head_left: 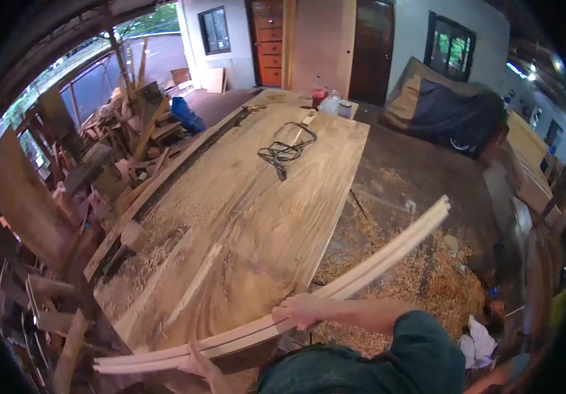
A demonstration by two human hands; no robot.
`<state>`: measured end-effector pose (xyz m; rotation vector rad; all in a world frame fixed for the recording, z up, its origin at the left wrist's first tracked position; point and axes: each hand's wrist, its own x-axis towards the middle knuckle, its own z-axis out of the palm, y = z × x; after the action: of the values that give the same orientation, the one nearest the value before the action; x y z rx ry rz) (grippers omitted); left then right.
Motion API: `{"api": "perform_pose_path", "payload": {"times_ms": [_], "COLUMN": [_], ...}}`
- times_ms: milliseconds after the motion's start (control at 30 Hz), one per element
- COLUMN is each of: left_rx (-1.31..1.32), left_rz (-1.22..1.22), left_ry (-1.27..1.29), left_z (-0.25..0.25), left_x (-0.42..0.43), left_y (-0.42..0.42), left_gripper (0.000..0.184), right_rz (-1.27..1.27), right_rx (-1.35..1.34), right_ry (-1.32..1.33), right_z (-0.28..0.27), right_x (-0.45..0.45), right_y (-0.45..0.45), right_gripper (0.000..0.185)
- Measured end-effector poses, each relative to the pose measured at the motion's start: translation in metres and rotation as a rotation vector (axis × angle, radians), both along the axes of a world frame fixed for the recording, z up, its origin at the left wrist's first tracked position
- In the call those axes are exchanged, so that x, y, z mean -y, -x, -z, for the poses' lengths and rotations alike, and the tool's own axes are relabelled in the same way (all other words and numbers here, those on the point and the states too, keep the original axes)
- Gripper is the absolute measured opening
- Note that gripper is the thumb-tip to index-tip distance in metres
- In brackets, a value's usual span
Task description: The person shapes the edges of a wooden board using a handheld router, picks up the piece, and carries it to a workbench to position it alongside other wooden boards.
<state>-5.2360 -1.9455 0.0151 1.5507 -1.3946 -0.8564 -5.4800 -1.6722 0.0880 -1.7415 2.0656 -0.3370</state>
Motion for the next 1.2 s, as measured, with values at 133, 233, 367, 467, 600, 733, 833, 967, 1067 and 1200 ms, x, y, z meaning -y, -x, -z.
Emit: {"api": "perform_pose_path", "payload": {"times_ms": [133,233,367,467,600,733,833,967,1067,1200], "left_rx": [0.535,0.664,0.869,0.845,0.937,1.054,1.101,1.135,1.124,1.193], "left_rz": [-0.031,0.499,0.833,0.821,0.766,0.626,0.559,0.539,0.601,0.631], "left_ry": [0.468,0.411,0.418,0.437,0.396,0.271,0.186,0.296,0.284,0.139], "left_z": [0.025,-0.008,-0.03,-0.001,0.008,-0.015,-0.018,0.007,-0.004,0.015], "left_x": [0.038,0.059,0.052,0.06,0.033,-0.007,-0.021,-0.025,-0.048,-0.08], "left_y": [0.017,0.027,0.066,0.109,0.181,0.238,0.25,0.234,0.231,0.211], "left_gripper": [0.102,0.095,0.1,0.1,0.1,0.105,0.111,0.116,0.116,0.12], "right_rz": [-0.128,-0.253,-0.197,-0.167,-0.169,-0.148,-0.181,-0.129,-0.235,-0.242], "right_rx": [0.013,0.047,0.099,-0.003,-0.16,-0.225,-0.231,-0.207,0.017,0.086], "right_ry": [0.006,0.07,0.001,-0.162,-0.12,0.064,0.226,0.485,0.722,0.496], "right_z": [0.042,0.062,0.026,-0.006,0.035,0.039,0.048,0.073,0.096,0.109], "right_x": [0.053,0.091,0.117,0.129,0.142,0.112,0.082,0.06,0.046,0.019], "right_y": [0.09,0.16,0.24,0.299,0.385,0.419,0.419,0.417,0.424,0.412], "right_gripper": [0.06,0.054,0.047,0.068,0.078,0.098,0.107,0.093,0.077,0.07]}}
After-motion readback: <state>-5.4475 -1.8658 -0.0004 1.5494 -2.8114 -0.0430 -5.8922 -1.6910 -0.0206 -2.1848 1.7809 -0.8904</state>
